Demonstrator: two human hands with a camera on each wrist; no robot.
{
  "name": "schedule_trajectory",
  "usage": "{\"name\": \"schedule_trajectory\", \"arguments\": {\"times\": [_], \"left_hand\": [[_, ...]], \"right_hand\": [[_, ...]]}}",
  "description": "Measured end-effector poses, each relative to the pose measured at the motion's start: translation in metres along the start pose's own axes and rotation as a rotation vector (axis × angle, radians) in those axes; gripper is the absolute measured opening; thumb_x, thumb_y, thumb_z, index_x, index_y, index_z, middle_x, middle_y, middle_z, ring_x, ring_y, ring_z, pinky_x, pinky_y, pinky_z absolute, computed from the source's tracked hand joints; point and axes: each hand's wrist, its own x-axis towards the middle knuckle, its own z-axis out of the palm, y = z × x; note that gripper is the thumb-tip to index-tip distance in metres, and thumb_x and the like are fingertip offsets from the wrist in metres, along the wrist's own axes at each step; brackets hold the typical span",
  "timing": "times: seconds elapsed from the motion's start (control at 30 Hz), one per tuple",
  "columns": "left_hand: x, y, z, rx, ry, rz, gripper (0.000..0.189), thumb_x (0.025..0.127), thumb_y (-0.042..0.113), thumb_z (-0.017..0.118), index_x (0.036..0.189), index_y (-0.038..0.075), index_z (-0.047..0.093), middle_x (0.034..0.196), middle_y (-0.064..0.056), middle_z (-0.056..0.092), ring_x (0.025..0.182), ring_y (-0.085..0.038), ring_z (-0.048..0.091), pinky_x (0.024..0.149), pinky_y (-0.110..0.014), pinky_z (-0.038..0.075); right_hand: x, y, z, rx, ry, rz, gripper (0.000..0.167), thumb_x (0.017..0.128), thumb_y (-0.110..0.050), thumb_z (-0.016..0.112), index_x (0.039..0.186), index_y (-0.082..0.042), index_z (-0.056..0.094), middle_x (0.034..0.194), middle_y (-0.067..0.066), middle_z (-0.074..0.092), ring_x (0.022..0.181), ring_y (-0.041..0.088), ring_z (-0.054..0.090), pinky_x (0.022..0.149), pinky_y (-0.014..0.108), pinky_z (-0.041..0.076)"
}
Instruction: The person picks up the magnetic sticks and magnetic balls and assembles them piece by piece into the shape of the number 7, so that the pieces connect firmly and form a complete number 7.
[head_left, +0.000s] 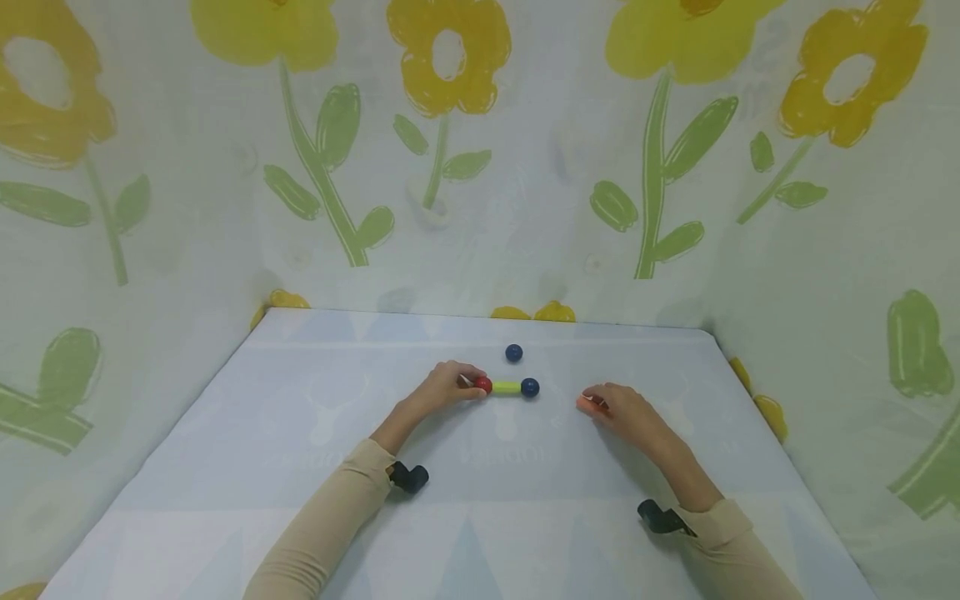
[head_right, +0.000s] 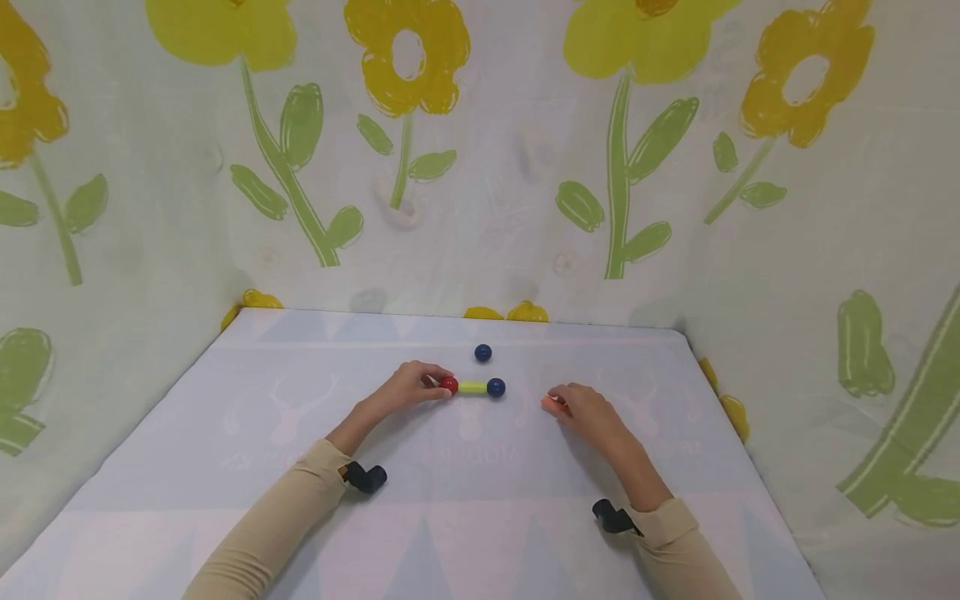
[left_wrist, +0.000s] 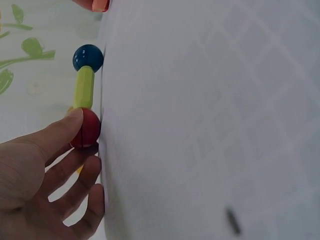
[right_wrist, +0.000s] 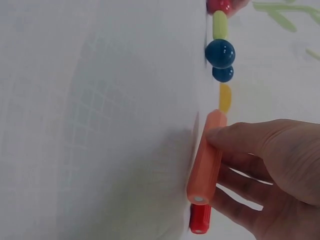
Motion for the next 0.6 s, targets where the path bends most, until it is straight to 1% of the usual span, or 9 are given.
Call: {"name": "schedule_trajectory", "arguments": {"times": [0.07,0.2,0.43,0.6], "left_hand": [[0.0,0.0,0.0,-0.003,0.002,0.002,0.037,0.087,0.022,0.075,0.122,0.012,0.069,0.116,-0.003,0.072,0.09,-0.013,0.064,0.082,-0.028,0.054],[0.0,0.0,0.0,-0.007,0.003,0.01,0.037,0.087,0.022,0.074,0.122,0.011,0.069,0.116,-0.004,0.072,0.09,-0.013,0.064,0.082,-0.028,0.054],[0.0,0.0,0.001,-0.016,0.006,0.0,0.037,0.087,0.022,0.075,0.122,0.011,0.069,0.115,-0.004,0.072,0.089,-0.013,0.064,0.081,-0.027,0.054],[0.0,0.0,0.001,-0.019,0.007,-0.011,0.037,0.087,0.022,0.075,0.122,0.011,0.069,0.115,-0.004,0.072,0.089,-0.013,0.064,0.081,-0.027,0.053]], "right_hand": [[0.001,0.0,0.002,-0.007,0.027,-0.03,0.021,0.091,-0.012,0.069,0.107,0.001,0.071,0.093,0.01,0.072,0.082,0.02,0.065,0.076,0.039,0.057],[0.003,-0.002,0.006,-0.004,0.06,-0.05,0.019,0.09,-0.011,0.069,0.106,0.0,0.072,0.093,0.01,0.073,0.082,0.019,0.067,0.076,0.037,0.057],[0.005,-0.012,0.006,0.017,0.077,-0.009,0.021,0.091,-0.014,0.07,0.108,-0.003,0.071,0.095,0.008,0.072,0.085,0.018,0.066,0.078,0.036,0.057],[0.005,-0.019,0.006,-0.006,0.081,0.01,0.024,0.088,-0.014,0.072,0.111,-0.004,0.071,0.096,0.006,0.071,0.084,0.016,0.065,0.077,0.035,0.057]]}}
